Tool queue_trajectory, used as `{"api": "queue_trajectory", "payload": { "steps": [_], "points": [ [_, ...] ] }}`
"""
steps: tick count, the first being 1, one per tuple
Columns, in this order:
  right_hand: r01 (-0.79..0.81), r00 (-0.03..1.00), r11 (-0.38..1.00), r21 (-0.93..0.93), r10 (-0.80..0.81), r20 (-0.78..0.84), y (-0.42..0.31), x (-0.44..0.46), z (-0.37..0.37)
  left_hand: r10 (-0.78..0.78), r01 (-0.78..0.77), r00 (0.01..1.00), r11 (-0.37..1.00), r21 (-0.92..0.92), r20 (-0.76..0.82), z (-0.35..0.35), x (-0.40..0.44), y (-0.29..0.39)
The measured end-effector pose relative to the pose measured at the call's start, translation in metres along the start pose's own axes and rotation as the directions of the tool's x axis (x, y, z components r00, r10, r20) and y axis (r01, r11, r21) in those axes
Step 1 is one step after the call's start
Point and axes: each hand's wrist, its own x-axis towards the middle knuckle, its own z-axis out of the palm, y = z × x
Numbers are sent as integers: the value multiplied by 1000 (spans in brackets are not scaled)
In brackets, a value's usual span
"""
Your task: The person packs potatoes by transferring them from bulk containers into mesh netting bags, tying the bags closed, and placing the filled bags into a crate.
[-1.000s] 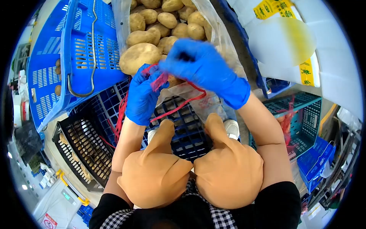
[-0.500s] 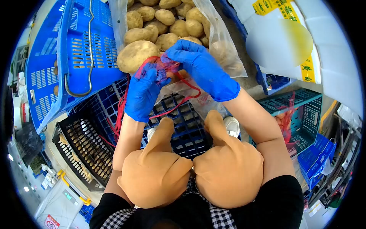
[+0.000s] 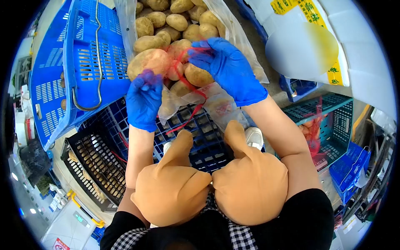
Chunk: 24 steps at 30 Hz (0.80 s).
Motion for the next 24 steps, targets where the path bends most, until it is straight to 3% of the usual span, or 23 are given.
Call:
{"api": "queue_trajectory", "payload": {
  "steps": [2,3,4,6,7,8,9,10,11,13,15,16,17,20,21,22,24],
  "points": [
    [-86,996,990,113,88,-15,0,-7,-20,-217,270,962,852,-449,168,-7,4,18],
    [-128,991,977,169,133,-20,1,-10,-28,-249,290,957,863,-414,151,-10,3,25],
    [-253,962,941,226,220,160,4,-9,-36,-267,326,939,891,-315,219,-11,3,26],
    [-496,799,829,257,321,508,2,-8,-45,-324,379,878,920,-98,352,-10,6,24],
    [-135,899,911,-390,278,339,1,-15,-33,-243,217,952,965,149,187,-10,4,24],
    [51,962,411,-910,224,156,0,-23,-21,-82,39,993,915,402,90,-8,2,18],
    [93,945,156,-983,298,136,4,-20,-6,108,-108,993,765,635,39,-1,-2,7],
    [141,927,-106,-984,364,94,10,-19,4,303,-203,952,532,822,39,4,-5,-3],
    [153,925,47,-987,344,160,16,-23,8,365,-264,925,424,867,103,2,-4,-13],
    [179,919,346,-921,276,282,25,-29,13,329,-341,911,268,901,248,1,-4,-34],
    [27,909,512,-858,344,234,27,-23,14,267,-347,911,89,934,313,9,-7,-43],
    [-51,899,584,-810,380,218,28,-19,14,281,-367,903,113,923,325,9,-5,-41],
    [-256,889,731,-632,435,143,31,-16,13,292,-386,896,136,912,336,8,-1,-38],
    [-261,960,882,-392,281,-6,24,-2,1,363,-400,878,193,896,313,13,3,-20],
    [-48,995,907,-419,79,55,18,-1,11,365,-332,900,215,919,239,15,0,-14],
    [-39,999,971,-235,46,22,15,3,5,364,-261,917,238,936,164,16,-4,-9],
    [-2,998,991,136,10,-61,3,12,-17,289,-182,942,9,983,172,4,-13,-2]
  ]
}}
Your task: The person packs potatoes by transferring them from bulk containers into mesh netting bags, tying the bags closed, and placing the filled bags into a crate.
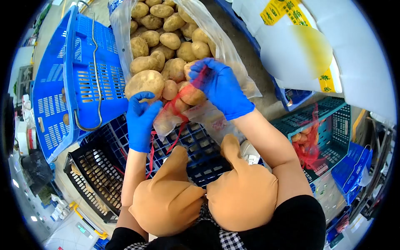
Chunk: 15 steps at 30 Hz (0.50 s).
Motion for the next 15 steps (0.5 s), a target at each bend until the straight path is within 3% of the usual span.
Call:
{"api": "queue_trajectory", "payload": {
  "steps": [1,2,4,5,6,7,8,9,10,12,13,14,15],
  "points": [
    [32,999,996,-88,-31,11,-4,-4,4,-9,5,999,993,118,37,-5,-1,-8],
    [-62,995,938,-341,83,50,-8,-10,12,50,-49,999,995,88,-7,-12,3,-18],
    [-181,948,620,-763,316,32,-13,-22,35,160,-156,983,987,41,-96,-27,13,-31],
    [-254,845,443,-860,534,26,-14,-19,37,47,-93,981,966,-242,-188,-37,15,-26],
    [-223,794,416,-882,602,83,-9,-15,35,-87,-50,967,860,-508,-241,-47,17,-12],
    [-187,733,389,-902,666,135,-3,-9,31,-227,133,973,707,-694,-45,-76,19,-14],
    [-143,661,360,-922,728,182,-1,0,31,-170,101,985,732,-674,-37,-73,17,-19],
    [135,655,284,-949,694,300,-6,13,44,-108,61,994,754,-653,-31,-59,15,-13],
    [153,685,257,-954,669,290,-12,29,57,-49,23,999,776,-631,-24,-48,12,-9],
    [193,747,204,-960,604,278,-26,67,79,-93,132,990,870,-474,104,-35,1,10],
    [231,851,71,-970,468,237,-31,93,80,14,18,998,892,-451,68,-26,4,3],
    [246,926,-66,-967,312,214,-35,120,78,122,-97,992,901,-423,32,-19,9,-5],
    [363,932,-586,-725,245,268,-41,139,78,140,-116,990,902,-415,26,-16,12,-5]
  ]
}}
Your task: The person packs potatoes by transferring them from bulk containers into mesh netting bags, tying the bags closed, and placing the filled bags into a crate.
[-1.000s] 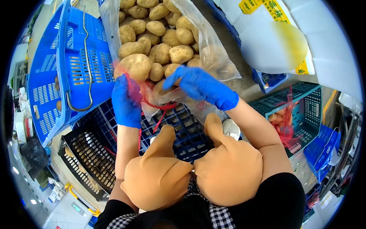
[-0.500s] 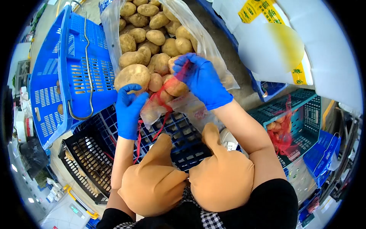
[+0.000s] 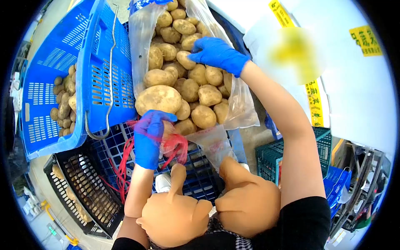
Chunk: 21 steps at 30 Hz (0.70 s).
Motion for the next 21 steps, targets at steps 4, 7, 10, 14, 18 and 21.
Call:
{"api": "queue_trajectory", "payload": {
  "steps": [4,7,10,14,18,21],
  "points": [
    [-73,961,629,-774,251,113,39,6,-8,91,-81,995,975,208,-35,0,9,-6],
    [-268,946,630,-729,315,-76,31,3,-19,320,-255,946,829,498,-49,-6,35,-13],
    [-395,901,795,-460,238,-362,33,13,-5,537,-442,843,655,613,33,-3,70,-17],
    [-512,813,733,-448,245,-529,31,45,15,544,-454,834,585,673,90,-1,77,-25],
    [-436,746,728,-529,-36,-665,52,54,32,560,-444,825,564,696,74,-1,73,-25],
    [-89,936,628,-773,-213,-280,42,33,54,500,-424,858,556,715,120,-2,73,-22]
  ]
}}
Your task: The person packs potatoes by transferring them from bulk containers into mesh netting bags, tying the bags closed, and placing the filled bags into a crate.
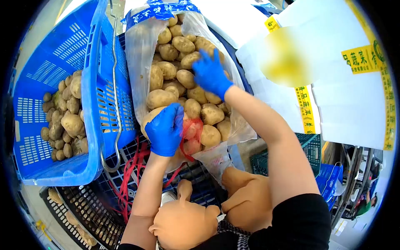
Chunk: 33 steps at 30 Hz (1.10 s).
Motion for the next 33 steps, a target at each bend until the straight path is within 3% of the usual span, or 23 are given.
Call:
{"api": "queue_trajectory", "payload": {
  "steps": [1,3,6,7,9,10,12,14,16,18,19,21,22,24,25,28,30,32,33],
  "points": [
    [63,993,996,57,-69,101,-8,-9,-6,18,-19,1000,1000,-13,-25,0,2,-1],
    [-114,898,932,345,-52,437,-18,-34,-18,44,-46,997,998,-40,-63,0,-1,-2],
    [172,980,967,187,-188,71,2,-15,-8,38,-37,998,999,14,-57,4,0,-1],
    [288,938,947,142,-249,-241,5,11,-17,50,-45,995,997,58,-85,6,0,-2],
    [113,974,991,73,-125,191,23,53,-8,98,-76,985,985,153,-143,12,1,-4],
    [18,921,1000,14,-23,389,32,68,-9,91,-71,986,987,142,-137,13,2,-4],
    [-83,802,995,61,30,596,52,81,-19,88,-73,989,989,128,-118,11,3,-3],
    [47,827,996,81,-84,556,56,73,-22,62,-57,998,984,166,-24,6,4,0],
    [70,797,992,108,-121,591,39,72,-72,57,-62,998,979,194,32,7,4,-1],
    [-39,816,946,323,-156,557,33,65,-82,84,-86,996,981,172,17,5,8,2],
    [-87,869,932,352,-101,484,29,70,-87,96,-94,995,981,171,1,7,7,0],
    [-18,995,962,274,-8,95,35,93,-74,103,-98,994,977,191,-19,11,9,0],
    [-5,993,974,227,31,-114,41,107,-61,104,-97,994,972,215,-21,13,10,0],
    [-167,966,986,22,168,-196,53,131,-22,101,-95,995,960,262,-10,15,9,-1],
    [-247,969,967,61,246,25,68,144,6,97,-92,995,955,281,-3,17,9,-2],
    [-95,995,994,-58,93,-35,109,148,0,99,-101,995,934,342,23,16,12,-5],
    [56,993,987,-149,-40,108,122,146,-22,55,-69,997,938,340,49,14,8,-1],
    [-28,982,999,-41,35,184,113,147,-14,6,-32,996,949,313,84,11,10,2],
    [-91,978,995,51,80,192,100,150,-9,58,-54,998,967,251,-7,14,8,-1]
  ]
}}
